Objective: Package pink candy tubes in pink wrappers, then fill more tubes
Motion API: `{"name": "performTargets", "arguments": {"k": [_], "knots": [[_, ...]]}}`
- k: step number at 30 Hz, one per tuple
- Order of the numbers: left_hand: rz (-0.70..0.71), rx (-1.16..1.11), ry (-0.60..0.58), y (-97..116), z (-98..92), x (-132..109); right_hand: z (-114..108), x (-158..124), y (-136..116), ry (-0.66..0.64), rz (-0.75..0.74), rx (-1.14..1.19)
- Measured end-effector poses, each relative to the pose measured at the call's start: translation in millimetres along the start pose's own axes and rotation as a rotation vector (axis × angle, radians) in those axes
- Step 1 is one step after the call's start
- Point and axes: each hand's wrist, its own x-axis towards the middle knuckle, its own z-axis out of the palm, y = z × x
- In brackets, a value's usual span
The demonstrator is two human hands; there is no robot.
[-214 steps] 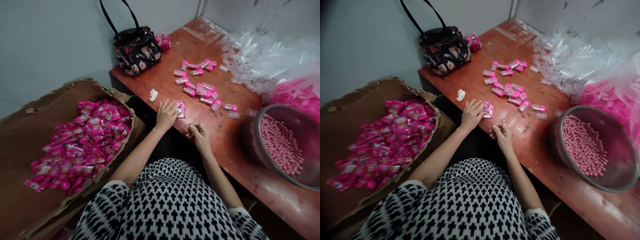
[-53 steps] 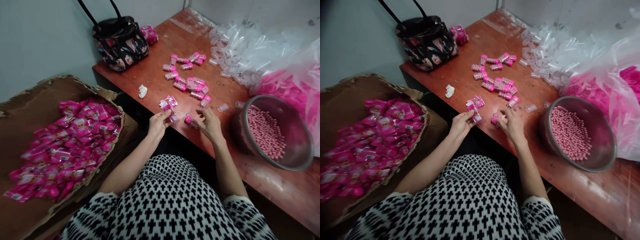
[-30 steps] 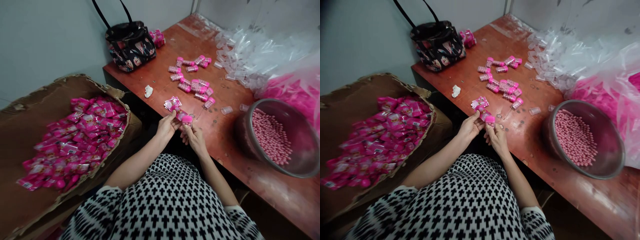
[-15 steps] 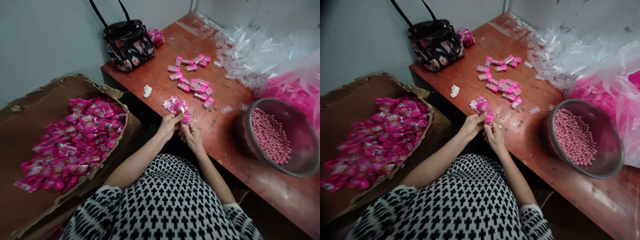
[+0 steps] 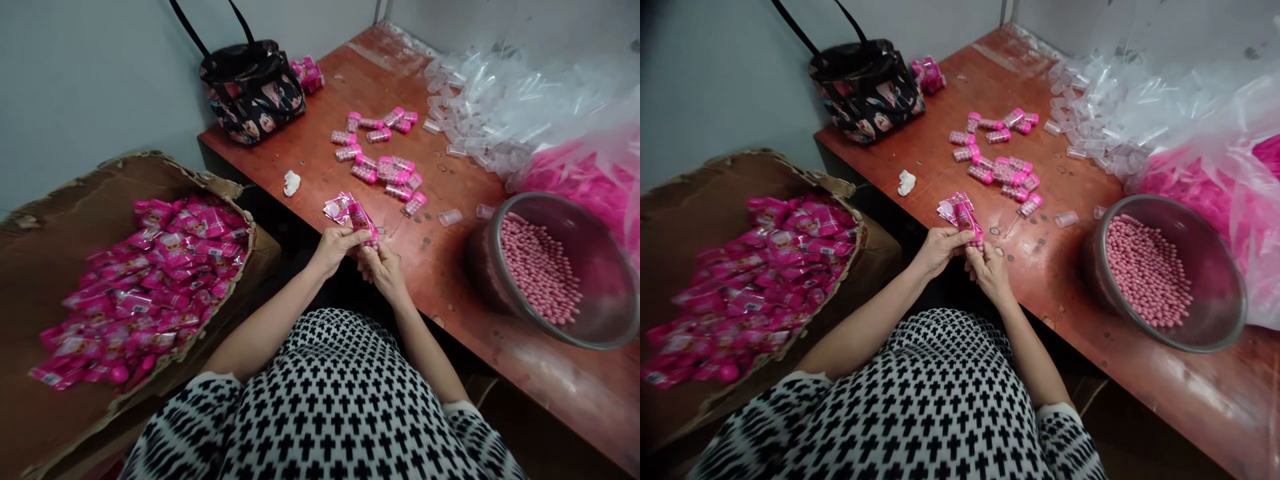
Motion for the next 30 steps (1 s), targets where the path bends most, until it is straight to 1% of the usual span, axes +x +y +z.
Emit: {"name": "performTargets", "arguments": {"k": [1, 4, 6, 9, 11, 13, 15, 16, 18, 21, 24, 26, 30], "knots": [[0.011, -0.012, 0.022, -1, 0.4, 0, 0, 0, -1, -0.009, 0.006, -0.004], [0.037, -0.060, 0.090, -3, 0.6, -1, 1, 2, -3, -0.077, 0.062, 0.077], [0.044, -0.066, 0.090, -1, -2.1, 0, 0, 2, -4, -0.089, 0.045, 0.061], [0.019, 0.001, -0.008, 6, -11.2, 2, -1, 2, -5, -0.077, -0.056, -0.097], [-0.002, 0.073, -0.094, 10, -17.6, 3, -1, 1, -5, -0.103, -0.091, -0.123], [-0.023, 0.107, -0.158, 12, -20.7, 2, 2, 0, -3, -0.131, -0.061, -0.009], [-0.037, 0.077, -0.178, 9, -19.1, -2, 7, 0, 0, -0.125, -0.007, 0.165], [-0.036, 0.049, -0.168, 7, -16.9, -4, 9, 1, 1, -0.109, 0.011, 0.228], [-0.022, -0.005, -0.124, 3, -11.8, -7, 12, 2, 3, -0.075, 0.019, 0.266], [-0.002, -0.099, -0.003, 0, -7.2, -9, 11, 2, 3, -0.061, 0.008, 0.283], [-0.012, -0.187, 0.111, 2, -7.6, -8, 8, -2, 3, -0.062, 0.000, 0.396], [-0.025, -0.183, 0.128, 1, -7.6, -9, 6, -3, 5, -0.040, -0.006, 0.457], [-0.042, -0.142, 0.103, -8, -2.7, -16, 6, 3, 7, 0.061, 0.004, 0.542]]}}
